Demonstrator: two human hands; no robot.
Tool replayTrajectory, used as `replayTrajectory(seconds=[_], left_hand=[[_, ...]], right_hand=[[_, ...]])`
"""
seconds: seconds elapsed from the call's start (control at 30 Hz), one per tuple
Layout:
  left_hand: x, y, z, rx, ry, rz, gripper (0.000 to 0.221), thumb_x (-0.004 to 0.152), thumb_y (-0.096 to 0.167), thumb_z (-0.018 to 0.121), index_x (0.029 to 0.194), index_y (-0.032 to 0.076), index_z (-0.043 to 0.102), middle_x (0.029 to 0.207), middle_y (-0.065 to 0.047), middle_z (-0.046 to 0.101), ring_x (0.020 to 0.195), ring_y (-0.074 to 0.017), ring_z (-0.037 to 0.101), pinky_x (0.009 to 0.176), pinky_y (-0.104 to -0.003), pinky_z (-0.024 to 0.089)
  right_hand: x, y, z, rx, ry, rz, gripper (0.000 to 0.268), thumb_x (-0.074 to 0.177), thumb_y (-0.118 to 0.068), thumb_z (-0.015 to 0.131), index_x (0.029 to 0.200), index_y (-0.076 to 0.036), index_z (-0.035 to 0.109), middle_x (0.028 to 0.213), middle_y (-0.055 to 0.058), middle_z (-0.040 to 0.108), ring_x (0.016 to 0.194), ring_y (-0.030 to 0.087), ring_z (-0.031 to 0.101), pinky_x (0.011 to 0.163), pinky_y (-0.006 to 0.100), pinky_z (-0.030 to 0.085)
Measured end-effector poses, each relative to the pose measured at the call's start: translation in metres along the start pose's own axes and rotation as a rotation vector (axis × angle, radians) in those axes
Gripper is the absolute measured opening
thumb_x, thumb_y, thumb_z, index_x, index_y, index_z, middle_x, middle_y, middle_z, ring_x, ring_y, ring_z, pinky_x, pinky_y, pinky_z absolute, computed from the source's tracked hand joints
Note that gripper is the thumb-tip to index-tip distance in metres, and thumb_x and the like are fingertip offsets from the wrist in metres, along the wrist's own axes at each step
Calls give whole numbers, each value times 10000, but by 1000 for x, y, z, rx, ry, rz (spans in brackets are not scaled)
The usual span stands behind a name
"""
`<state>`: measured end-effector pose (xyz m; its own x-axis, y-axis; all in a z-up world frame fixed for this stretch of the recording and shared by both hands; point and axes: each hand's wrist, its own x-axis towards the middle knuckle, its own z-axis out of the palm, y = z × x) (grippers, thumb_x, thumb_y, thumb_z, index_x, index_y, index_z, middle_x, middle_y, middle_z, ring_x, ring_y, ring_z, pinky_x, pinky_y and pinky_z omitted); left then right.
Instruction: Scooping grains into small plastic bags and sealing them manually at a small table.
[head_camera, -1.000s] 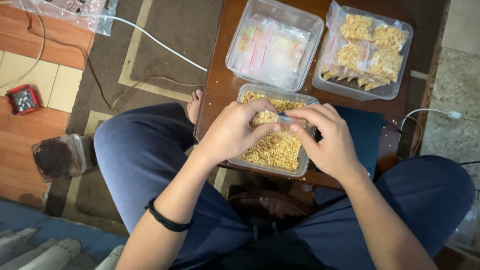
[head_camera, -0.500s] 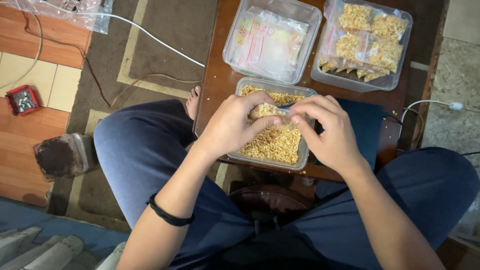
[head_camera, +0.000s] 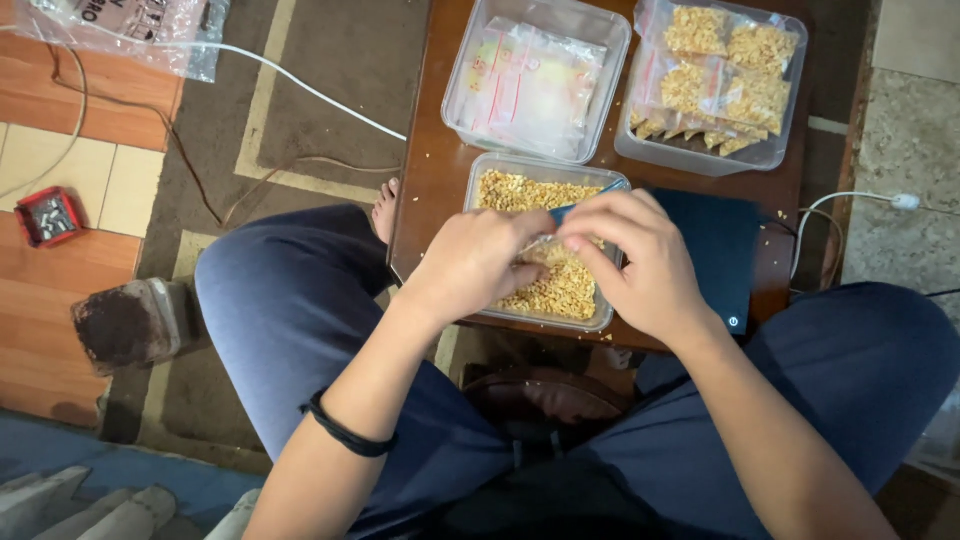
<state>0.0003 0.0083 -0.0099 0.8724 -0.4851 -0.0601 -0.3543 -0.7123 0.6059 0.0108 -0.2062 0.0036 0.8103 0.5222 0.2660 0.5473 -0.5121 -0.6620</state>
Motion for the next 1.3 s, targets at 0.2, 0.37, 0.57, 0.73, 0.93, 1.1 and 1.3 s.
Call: replayTrajectory(seconds=[0.2,0.37,0.57,0.73,0.93,1.1,1.3], left_hand=[[-3,-4,-3,14,2,12,459,789,218,809,1210,123,653,1010,-145,776,926,-435,738,836,-550,575],[-1,-4,-1,6,16,14,462,780,236,820,1188,91,658,1008,-150,779,926,-438,739,847,-555,575],[2,-4,-3,3,5,-3,443,786,241,814,1183,102,676,1004,-116,784,922,-409,746,844,-536,583],[5,-4,-3,7,-15,-6,441,786,280,808,1173,119,673,990,-120,783,901,-430,740,831,-558,579],[5,-3,-3,9,-19,0,427,791,264,807,1166,114,668,984,-127,784,898,-439,740,838,-560,575],[4,-3,-3,-3,-12,-9,407,785,278,818,1134,126,674,952,-127,784,886,-440,741,824,-551,574],[4,-1,-4,5,0,5,401,788,276,829,1126,119,682,937,-123,787,877,-431,748,820,-546,578]], right_hand=[[-2,8,-2,-43,46,-57,79,999,-74,705,1021,-120,765,1068,62,718,872,327,629,799,437,509],[0,8,0,-26,51,-62,112,995,-69,710,1083,-108,767,1078,70,722,868,303,629,789,429,509],[4,7,0,-8,39,-31,114,990,-53,712,1065,-107,779,1046,82,722,866,320,631,779,439,511],[2,11,-2,-14,25,-14,106,981,-54,712,1012,-126,782,1062,61,732,862,315,628,782,428,502],[1,15,-3,-11,15,-20,95,966,-57,733,1017,-126,773,1073,69,727,878,330,630,780,445,500],[2,12,-3,19,3,7,75,980,-78,723,1020,-125,766,1062,51,722,874,296,629,777,419,493],[2,12,-5,17,2,-5,52,965,-64,738,943,-107,757,1051,60,729,870,317,631,779,426,490]])
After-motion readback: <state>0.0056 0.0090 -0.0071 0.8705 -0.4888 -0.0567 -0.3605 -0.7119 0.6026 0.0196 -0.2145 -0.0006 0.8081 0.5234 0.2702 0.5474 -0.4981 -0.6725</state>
